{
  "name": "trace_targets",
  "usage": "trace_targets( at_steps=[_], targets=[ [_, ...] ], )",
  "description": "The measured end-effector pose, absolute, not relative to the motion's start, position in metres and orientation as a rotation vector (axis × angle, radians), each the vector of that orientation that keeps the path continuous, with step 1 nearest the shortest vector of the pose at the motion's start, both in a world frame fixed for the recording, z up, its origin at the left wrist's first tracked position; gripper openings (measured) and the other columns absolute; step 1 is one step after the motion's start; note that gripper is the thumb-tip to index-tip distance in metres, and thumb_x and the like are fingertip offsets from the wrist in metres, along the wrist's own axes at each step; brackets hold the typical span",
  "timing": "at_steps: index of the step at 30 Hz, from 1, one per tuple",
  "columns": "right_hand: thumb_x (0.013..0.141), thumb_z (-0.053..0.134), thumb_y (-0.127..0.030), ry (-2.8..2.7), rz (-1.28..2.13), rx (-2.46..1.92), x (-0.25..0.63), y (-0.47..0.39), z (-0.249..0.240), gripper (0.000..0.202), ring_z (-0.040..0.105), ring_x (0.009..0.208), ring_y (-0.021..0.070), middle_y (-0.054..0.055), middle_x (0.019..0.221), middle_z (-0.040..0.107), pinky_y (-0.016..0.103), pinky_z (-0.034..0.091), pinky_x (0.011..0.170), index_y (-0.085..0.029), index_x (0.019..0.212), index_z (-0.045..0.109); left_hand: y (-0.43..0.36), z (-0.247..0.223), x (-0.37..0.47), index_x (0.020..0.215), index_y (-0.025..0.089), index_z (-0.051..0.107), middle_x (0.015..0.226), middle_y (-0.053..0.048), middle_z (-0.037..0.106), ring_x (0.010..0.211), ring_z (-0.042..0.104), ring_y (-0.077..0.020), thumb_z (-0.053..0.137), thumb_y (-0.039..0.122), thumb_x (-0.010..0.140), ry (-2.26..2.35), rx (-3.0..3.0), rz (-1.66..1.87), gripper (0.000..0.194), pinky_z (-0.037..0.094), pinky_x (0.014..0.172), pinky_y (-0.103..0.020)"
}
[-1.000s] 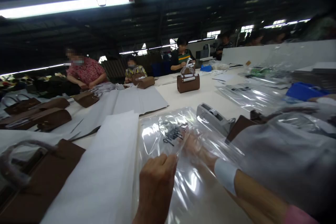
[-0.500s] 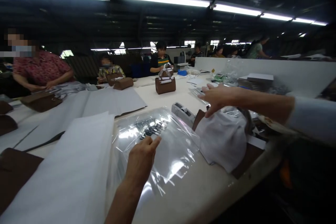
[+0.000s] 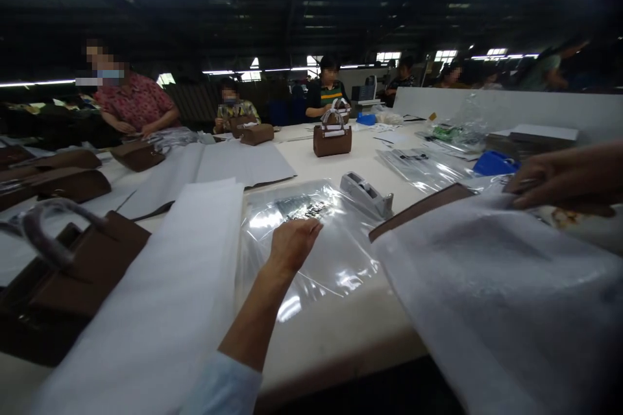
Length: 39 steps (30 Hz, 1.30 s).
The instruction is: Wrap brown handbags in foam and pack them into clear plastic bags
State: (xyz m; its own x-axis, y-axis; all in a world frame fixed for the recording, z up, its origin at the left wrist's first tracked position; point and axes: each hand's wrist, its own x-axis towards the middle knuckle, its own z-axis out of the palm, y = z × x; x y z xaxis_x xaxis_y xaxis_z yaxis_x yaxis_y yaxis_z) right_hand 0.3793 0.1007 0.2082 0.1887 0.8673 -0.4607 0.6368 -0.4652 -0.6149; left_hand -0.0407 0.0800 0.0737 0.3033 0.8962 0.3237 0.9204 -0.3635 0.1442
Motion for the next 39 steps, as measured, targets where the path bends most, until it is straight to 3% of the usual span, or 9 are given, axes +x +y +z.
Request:
trace_targets(
  at_steps=[2, 5, 8, 16, 21, 29, 33, 39],
  targets=[
    [0.069, 0.062, -0.025, -1.632, 1.699, -2.031, 0.366, 0.076, 0.179, 0.023, 0.041, 0.028, 0.0011, 0.008, 0.036, 0.050, 0.025, 0.010, 0.040, -0.002, 0.068, 0.064, 0.079, 0.073, -0.038, 0.093, 0.026, 0.063, 0.083, -0.001, 0.066, 0.077, 0.059, -0.0168, 0.034, 0.040, 0.091, -1.737, -2.475, -0.558, 0.032, 0.037, 0.062, -0.025],
    [0.073, 0.059, -0.038, -1.690, 1.922, -1.670, 0.333, 0.051, 0.124, 0.032, 0.039, 0.028, 0.0011, 0.004, 0.035, 0.048, 0.020, 0.010, 0.037, -0.007, 0.062, 0.060, 0.071, 0.074, -0.036, 0.093, 0.027, 0.062, 0.083, -0.001, 0.066, 0.076, 0.060, -0.0173, 0.034, 0.040, 0.091, -1.724, -2.484, -0.556, 0.031, 0.038, 0.062, -0.025],
    [0.073, 0.059, -0.045, -1.621, 1.885, -1.565, 0.307, 0.038, 0.081, 0.035, 0.032, 0.026, 0.0013, -0.001, 0.033, 0.045, 0.016, 0.010, 0.033, -0.013, 0.059, 0.056, 0.058, 0.077, -0.037, 0.093, 0.027, 0.061, 0.082, 0.000, 0.067, 0.075, 0.061, -0.0165, 0.034, 0.039, 0.091, -1.693, -2.511, -0.538, 0.030, 0.038, 0.062, -0.025],
    [0.073, 0.053, -0.060, -1.343, 1.645, -1.643, 0.284, 0.013, 0.025, 0.051, 0.025, 0.026, 0.0026, -0.004, 0.035, 0.044, 0.015, 0.012, 0.031, -0.012, 0.088, 0.059, 0.036, 0.085, -0.047, 0.098, 0.028, 0.058, 0.084, 0.002, 0.066, 0.077, 0.061, -0.0140, 0.034, 0.035, 0.092, -1.658, -2.516, -0.513, 0.026, 0.041, 0.064, -0.022],
    [0.070, 0.051, -0.064, -1.138, 1.555, -1.744, 0.281, 0.003, 0.000, 0.056, 0.027, 0.025, 0.0035, -0.003, 0.034, 0.044, 0.015, 0.015, 0.030, -0.013, 0.091, 0.056, 0.031, 0.085, -0.044, 0.102, 0.029, 0.056, 0.073, 0.001, 0.063, 0.060, 0.059, -0.0146, 0.036, 0.035, 0.091, -1.556, -2.506, -0.410, 0.024, 0.037, 0.052, -0.023],
    [0.070, 0.055, -0.060, -0.849, 1.594, -1.766, 0.304, -0.003, -0.007, 0.049, 0.025, 0.025, 0.0019, -0.005, 0.033, 0.039, 0.013, 0.013, 0.030, -0.014, 0.085, 0.055, 0.033, 0.079, -0.052, 0.105, 0.028, 0.053, 0.067, 0.004, 0.057, 0.049, 0.052, -0.0131, 0.046, 0.013, 0.083, -1.361, -2.489, -0.212, 0.028, 0.031, 0.044, -0.023],
    [0.070, 0.057, -0.056, -0.774, 1.573, -1.736, 0.295, -0.005, -0.004, 0.043, 0.026, 0.026, 0.0017, -0.005, 0.034, 0.040, 0.012, 0.014, 0.031, -0.015, 0.080, 0.054, 0.037, 0.091, -0.055, 0.107, 0.026, 0.053, 0.070, 0.003, 0.058, 0.053, 0.054, -0.0118, 0.043, 0.015, 0.085, -1.376, -2.497, -0.326, 0.026, 0.036, 0.047, -0.021],
    [0.070, 0.052, -0.060, -0.828, 1.341, -1.689, 0.255, -0.001, -0.001, 0.056, 0.028, 0.026, 0.0039, -0.004, 0.032, 0.042, 0.013, 0.018, 0.031, -0.011, 0.098, 0.056, 0.042, 0.103, -0.024, 0.103, 0.025, 0.053, 0.068, 0.003, 0.059, 0.052, 0.057, -0.0135, 0.042, 0.014, 0.084, -1.365, -2.545, -0.380, 0.024, 0.039, 0.047, -0.022]
  ],
)
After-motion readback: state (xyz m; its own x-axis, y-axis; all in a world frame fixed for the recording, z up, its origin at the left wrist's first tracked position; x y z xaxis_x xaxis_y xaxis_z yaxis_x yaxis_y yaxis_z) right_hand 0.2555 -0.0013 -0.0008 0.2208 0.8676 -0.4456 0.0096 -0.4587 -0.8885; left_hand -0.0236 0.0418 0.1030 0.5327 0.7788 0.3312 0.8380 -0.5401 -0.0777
